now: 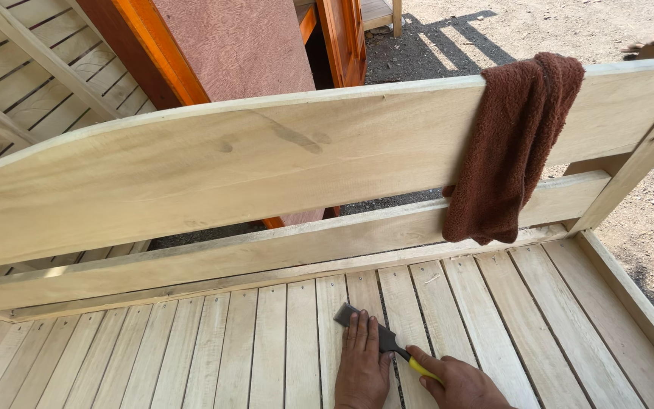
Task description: The person uses a yellow-handled scraper blade to scrape the slatted seat of an unfinished wooden bench frame, working along the gaps between slats and across the surface, and wipes or brushes debris away by hand as they move around the bench.
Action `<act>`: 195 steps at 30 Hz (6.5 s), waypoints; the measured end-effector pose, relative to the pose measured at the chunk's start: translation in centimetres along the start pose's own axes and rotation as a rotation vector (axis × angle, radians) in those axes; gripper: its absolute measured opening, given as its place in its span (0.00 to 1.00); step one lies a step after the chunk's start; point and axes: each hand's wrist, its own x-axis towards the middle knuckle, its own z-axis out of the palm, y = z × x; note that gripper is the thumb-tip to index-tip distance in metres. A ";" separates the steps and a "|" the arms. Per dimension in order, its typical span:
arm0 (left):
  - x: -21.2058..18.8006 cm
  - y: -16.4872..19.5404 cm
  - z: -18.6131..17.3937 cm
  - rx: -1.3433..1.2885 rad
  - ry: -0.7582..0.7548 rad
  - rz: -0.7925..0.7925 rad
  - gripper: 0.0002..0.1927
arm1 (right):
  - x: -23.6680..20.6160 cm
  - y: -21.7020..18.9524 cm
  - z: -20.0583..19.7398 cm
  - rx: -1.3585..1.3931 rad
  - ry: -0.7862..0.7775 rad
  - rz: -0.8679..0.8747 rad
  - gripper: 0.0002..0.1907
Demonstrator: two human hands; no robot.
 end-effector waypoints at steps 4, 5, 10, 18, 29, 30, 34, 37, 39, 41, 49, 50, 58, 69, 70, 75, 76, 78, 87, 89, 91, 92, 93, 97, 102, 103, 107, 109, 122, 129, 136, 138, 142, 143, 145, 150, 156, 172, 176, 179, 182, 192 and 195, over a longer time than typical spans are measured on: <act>0.0 -0.3 0.3 -0.004 0.071 0.073 0.36 | -0.6 -0.1 -0.3 -0.038 -0.003 0.012 0.31; -0.1 -0.4 0.4 -0.003 0.102 0.097 0.36 | -0.8 -0.2 -0.6 -0.056 0.004 0.012 0.30; 1.6 -0.3 -0.3 -0.056 0.170 0.150 0.35 | -1.9 -1.6 -2.4 -0.077 0.034 0.057 0.31; -0.2 -0.9 1.7 -0.004 0.297 0.127 0.37 | -4.0 -0.1 -0.3 -0.137 0.167 -0.004 0.36; -3.1 -0.2 1.7 0.013 0.224 -0.029 0.36 | -5.6 -1.7 -1.0 -0.090 0.061 0.035 0.33; -3.0 -0.1 1.6 0.003 0.226 -0.031 0.36 | -5.8 -1.6 -0.8 -0.095 0.072 0.030 0.33; -3.1 0.0 1.4 0.003 0.258 0.001 0.36 | -5.8 -1.1 -0.3 -0.123 0.121 -0.007 0.32; -3.1 0.0 1.5 0.020 0.266 0.012 0.36 | -5.6 -0.9 -0.1 -0.152 0.135 -0.012 0.32; -3.2 0.0 1.8 0.013 0.241 0.004 0.37 | -5.5 -1.0 0.0 -0.165 0.125 -0.015 0.32; -3.2 -0.2 2.0 0.003 0.226 0.003 0.37 | -5.4 -1.0 0.0 -0.175 0.117 -0.020 0.32; -0.7 0.2 1.3 -0.064 0.215 -0.027 0.38 | -1.9 0.5 -2.4 -0.150 0.219 -0.162 0.30; 0.1 0.6 1.1 -0.060 0.214 -0.032 0.38 | -1.2 0.9 -2.9 -0.154 0.262 -0.207 0.31; 3.9 1.8 -0.4 -0.044 0.206 -0.140 0.37 | 3.7 0.9 -7.9 -0.171 0.170 -0.187 0.27; 2.9 0.4 0.9 -0.070 0.239 -0.108 0.36 | 3.6 0.8 -6.4 -0.170 0.251 -0.297 0.29; 3.4 0.3 0.7 -0.085 0.273 -0.058 0.36 | 3.7 0.8 -6.2 -0.178 0.271 -0.275 0.29; 2.1 1.2 0.9 -0.062 0.240 -0.083 0.35 | 3.9 2.3 -6.8 -0.111 0.241 -0.296 0.28; 1.3 1.7 1.3 -0.050 0.212 -0.105 0.36 | 3.7 3.1 -7.2 -0.119 0.215 -0.320 0.27; 0.2 2.1 1.8 -0.036 0.044 -0.174 0.37 | 3.4 4.0 -7.5 -0.147 0.209 -0.375 0.26; 1.9 1.4 0.3 -0.091 0.183 -0.087 0.33 | 3.4 2.3 -6.9 -0.215 0.191 -0.212 0.30; 2.6 1.5 -0.1 -0.091 0.185 -0.091 0.33 | 3.8 2.1 -7.4 -0.247 0.158 -0.192 0.29; 2.5 1.7 0.0 -0.085 0.204 -0.093 0.32 | 3.8 2.2 -7.8 -0.204 0.195 -0.259 0.29; 2.2 1.7 0.2 -0.095 0.206 -0.107 0.32 | 3.8 2.2 -8.0 -0.184 0.216 -0.295 0.29; 1.8 1.8 0.5 -0.103 0.207 -0.121 0.32 | 3.6 2.3 -8.1 -0.196 0.188 -0.305 0.29; 0.2 1.6 1.2 -0.057 0.150 -0.177 0.36 | 3.0 2.3 -8.3 -0.245 0.110 -0.313 0.28; 1.7 1.4 0.1 -0.067 0.172 -0.103 0.33 | 3.2 1.9 -7.8 -0.223 0.140 -0.235 0.29; 2.1 1.5 -0.2 -0.073 0.161 -0.110 0.33 | 3.5 1.9 -7.9 -0.225 0.139 -0.227 0.29; 2.5 2.4 -1.0 -0.080 0.170 -0.112 0.34 | 4.7 2.6 -8.6 -0.237 0.179 -0.279 0.29; 1.9 3.2 -0.6 -0.077 0.157 -0.136 0.36 | 4.7 3.6 -9.3 -0.289 0.143 -0.293 0.28; 5.9 2.5 -0.2 -0.031 0.244 -0.045 0.35 | 6.3 4.3 -9.7 -0.183 0.250 -0.236 0.28; 2.3 2.7 1.0 -0.021 0.224 -0.047 0.36 | 5.8 4.8 -9.9 -0.240 0.152 -0.281 0.28; 5.7 1.9 -0.2 -0.033 0.241 -0.048 0.34 | 5.3 2.7 -9.7 -0.182 0.222 -0.188 0.27; 6.1 1.9 -0.3 -0.041 0.247 -0.065 0.34 | 5.4 2.5 -9.6 -0.174 0.206 -0.153 0.27; 4.2 2.4 0.5 -0.020 0.268 -0.096 0.35 | 5.4 3.4 -9.7 -0.182 0.249 -0.293 0.27; 3.3 2.4 0.7 -0.008 0.258 -0.079 0.36 | 5.4 3.6 -9.8 -0.188 0.281 -0.361 0.26; 2.0 2.4 1.1 0.015 0.243 -0.048 0.37 | 5.2 3.8 -9.9 -0.191 0.226 -0.334 0.26; 3.8 1.7 0.5 -0.038 0.230 -0.048 0.34 | 4.8 2.4 -9.6 -0.243 0.149 -0.168 0.27; 5.9 1.5 0.2 -0.055 0.269 -0.045 0.32 | 4.5 1.6 -9.6 -0.200 0.203 -0.127 0.26; 5.6 1.2 0.2 -0.076 0.276 -0.056 0.31 | 4.2 1.4 -8.8 -0.235 0.128 -0.074 0.27; 4.2 1.3 1.0 0.024 0.287 -0.068 0.33 | 3.9 1.5 -8.7 -0.224 0.159 -0.200 0.29; 5.0 0.9 0.7 0.009 0.273 -0.073 0.33 | 4.0 1.2 -8.5 -0.226 0.130 -0.114 0.27; 6.6 0.7 0.0 0.007 0.263 -0.065 0.32 | 4.5 0.8 -8.7 -0.216 0.117 -0.077 0.27; 3.2 1.9 0.9 0.024 0.240 -0.133 0.34 | 3.4 1.6 -8.9 -0.206 0.114 -0.164 0.26; 1.1 2.3 1.5 0.038 0.216 -0.151 0.34 | 3.1 2.4 -8.4 -0.221 0.089 -0.200 0.25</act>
